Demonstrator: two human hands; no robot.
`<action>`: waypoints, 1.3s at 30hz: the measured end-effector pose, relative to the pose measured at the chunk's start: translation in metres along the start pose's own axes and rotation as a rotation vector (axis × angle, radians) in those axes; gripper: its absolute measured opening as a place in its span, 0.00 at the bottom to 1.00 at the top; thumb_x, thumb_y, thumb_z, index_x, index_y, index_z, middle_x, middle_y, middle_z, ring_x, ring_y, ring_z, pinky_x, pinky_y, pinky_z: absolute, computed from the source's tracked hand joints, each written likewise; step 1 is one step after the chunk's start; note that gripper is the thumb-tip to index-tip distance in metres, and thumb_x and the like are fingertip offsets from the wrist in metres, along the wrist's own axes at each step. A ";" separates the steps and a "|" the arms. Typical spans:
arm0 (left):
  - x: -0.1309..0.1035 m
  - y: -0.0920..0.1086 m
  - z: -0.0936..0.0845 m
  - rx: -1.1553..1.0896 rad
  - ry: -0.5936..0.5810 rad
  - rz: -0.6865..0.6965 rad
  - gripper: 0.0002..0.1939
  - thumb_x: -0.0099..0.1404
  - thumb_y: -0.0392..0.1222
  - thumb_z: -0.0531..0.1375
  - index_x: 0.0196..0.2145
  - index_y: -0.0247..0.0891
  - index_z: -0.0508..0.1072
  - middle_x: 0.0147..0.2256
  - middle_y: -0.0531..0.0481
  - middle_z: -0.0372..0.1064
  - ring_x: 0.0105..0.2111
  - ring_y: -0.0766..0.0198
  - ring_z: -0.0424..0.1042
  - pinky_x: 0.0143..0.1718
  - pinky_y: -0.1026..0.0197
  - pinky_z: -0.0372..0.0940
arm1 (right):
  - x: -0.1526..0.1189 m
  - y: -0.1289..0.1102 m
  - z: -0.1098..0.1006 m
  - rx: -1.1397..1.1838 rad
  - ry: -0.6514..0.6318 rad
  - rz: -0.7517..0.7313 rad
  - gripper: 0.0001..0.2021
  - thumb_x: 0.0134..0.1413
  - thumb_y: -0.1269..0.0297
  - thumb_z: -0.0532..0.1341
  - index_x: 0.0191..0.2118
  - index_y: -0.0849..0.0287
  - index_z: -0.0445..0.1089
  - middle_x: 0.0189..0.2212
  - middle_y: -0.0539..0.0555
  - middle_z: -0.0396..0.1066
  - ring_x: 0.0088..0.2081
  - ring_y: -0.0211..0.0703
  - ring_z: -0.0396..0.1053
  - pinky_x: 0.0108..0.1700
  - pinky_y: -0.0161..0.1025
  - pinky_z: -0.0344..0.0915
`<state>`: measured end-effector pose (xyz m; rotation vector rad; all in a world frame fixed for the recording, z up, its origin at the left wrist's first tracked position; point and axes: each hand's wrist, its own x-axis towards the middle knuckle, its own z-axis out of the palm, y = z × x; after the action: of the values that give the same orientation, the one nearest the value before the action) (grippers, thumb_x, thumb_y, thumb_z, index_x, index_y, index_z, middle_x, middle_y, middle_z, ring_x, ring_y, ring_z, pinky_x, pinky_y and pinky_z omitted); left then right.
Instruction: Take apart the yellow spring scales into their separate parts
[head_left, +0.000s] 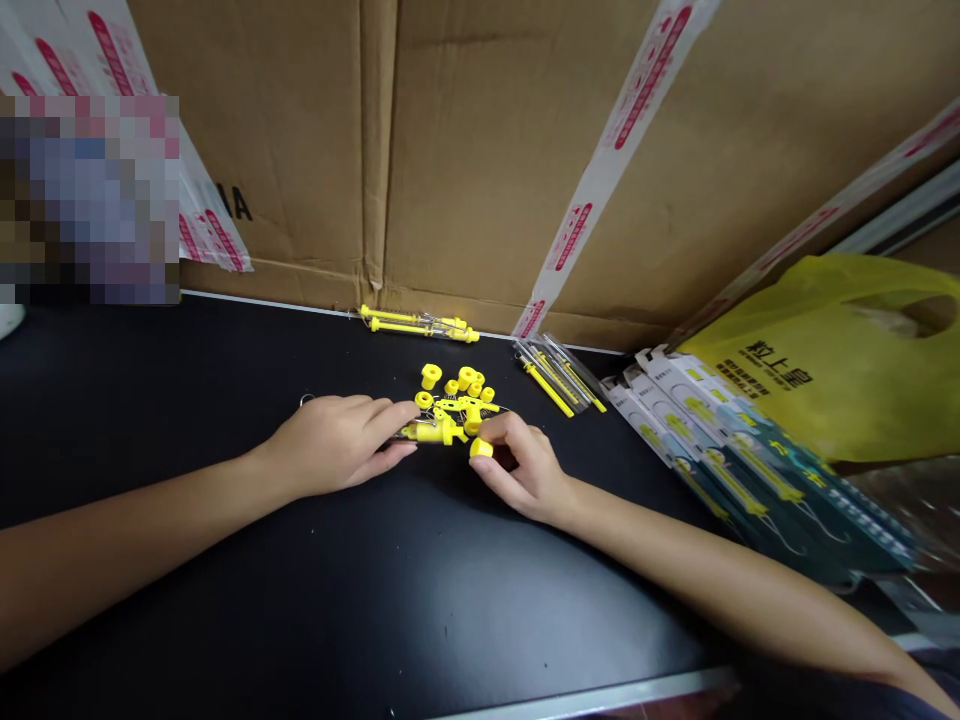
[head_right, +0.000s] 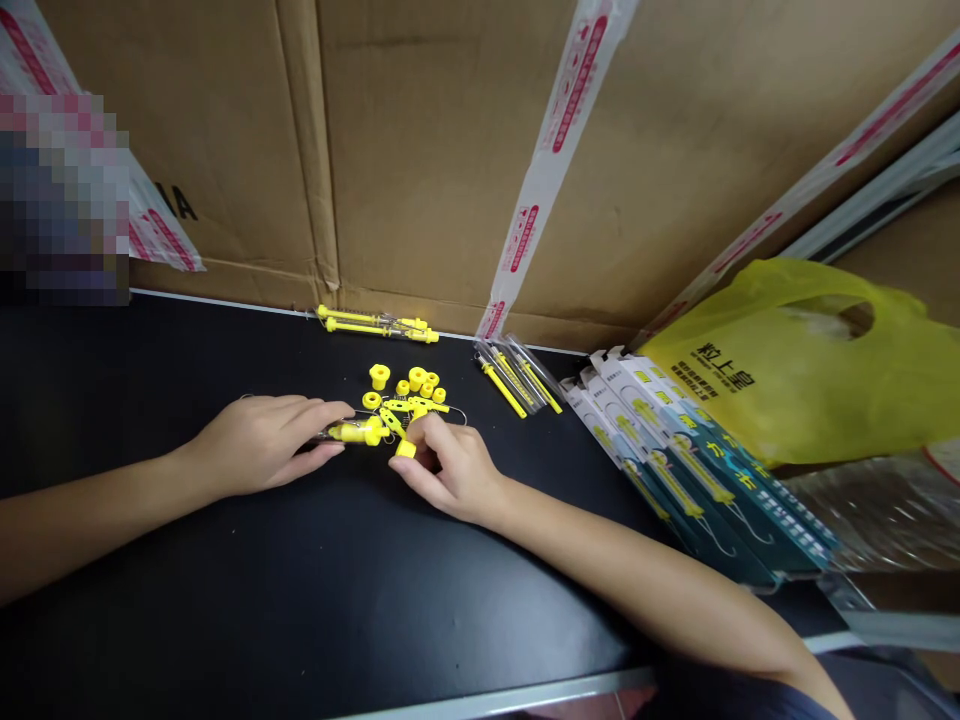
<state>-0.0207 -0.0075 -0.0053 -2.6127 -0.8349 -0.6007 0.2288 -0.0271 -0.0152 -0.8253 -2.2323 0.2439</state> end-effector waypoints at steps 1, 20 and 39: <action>0.000 0.000 0.000 0.009 0.009 -0.011 0.14 0.68 0.47 0.49 0.45 0.38 0.65 0.31 0.52 0.71 0.30 0.65 0.72 0.28 0.65 0.60 | 0.001 -0.001 0.000 -0.019 0.011 0.027 0.07 0.56 0.62 0.55 0.31 0.56 0.55 0.21 0.46 0.61 0.20 0.33 0.57 0.24 0.31 0.55; 0.000 0.002 0.001 0.039 0.021 -0.036 0.14 0.68 0.48 0.50 0.46 0.36 0.63 0.31 0.52 0.69 0.30 0.65 0.71 0.26 0.64 0.58 | 0.014 -0.016 -0.014 -0.681 -0.474 0.189 0.12 0.58 0.57 0.53 0.31 0.60 0.64 0.25 0.55 0.70 0.26 0.41 0.66 0.25 0.36 0.46; 0.002 0.000 0.002 -0.003 0.042 0.147 0.11 0.68 0.47 0.51 0.43 0.39 0.65 0.32 0.54 0.69 0.29 0.67 0.69 0.27 0.64 0.58 | 0.007 -0.021 -0.018 -0.297 -0.131 -0.098 0.13 0.59 0.60 0.52 0.47 0.62 0.60 0.35 0.57 0.71 0.32 0.40 0.69 0.33 0.35 0.65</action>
<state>-0.0192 -0.0058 -0.0059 -2.6260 -0.6232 -0.6132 0.2275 -0.0401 0.0099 -0.8713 -2.4617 -0.0854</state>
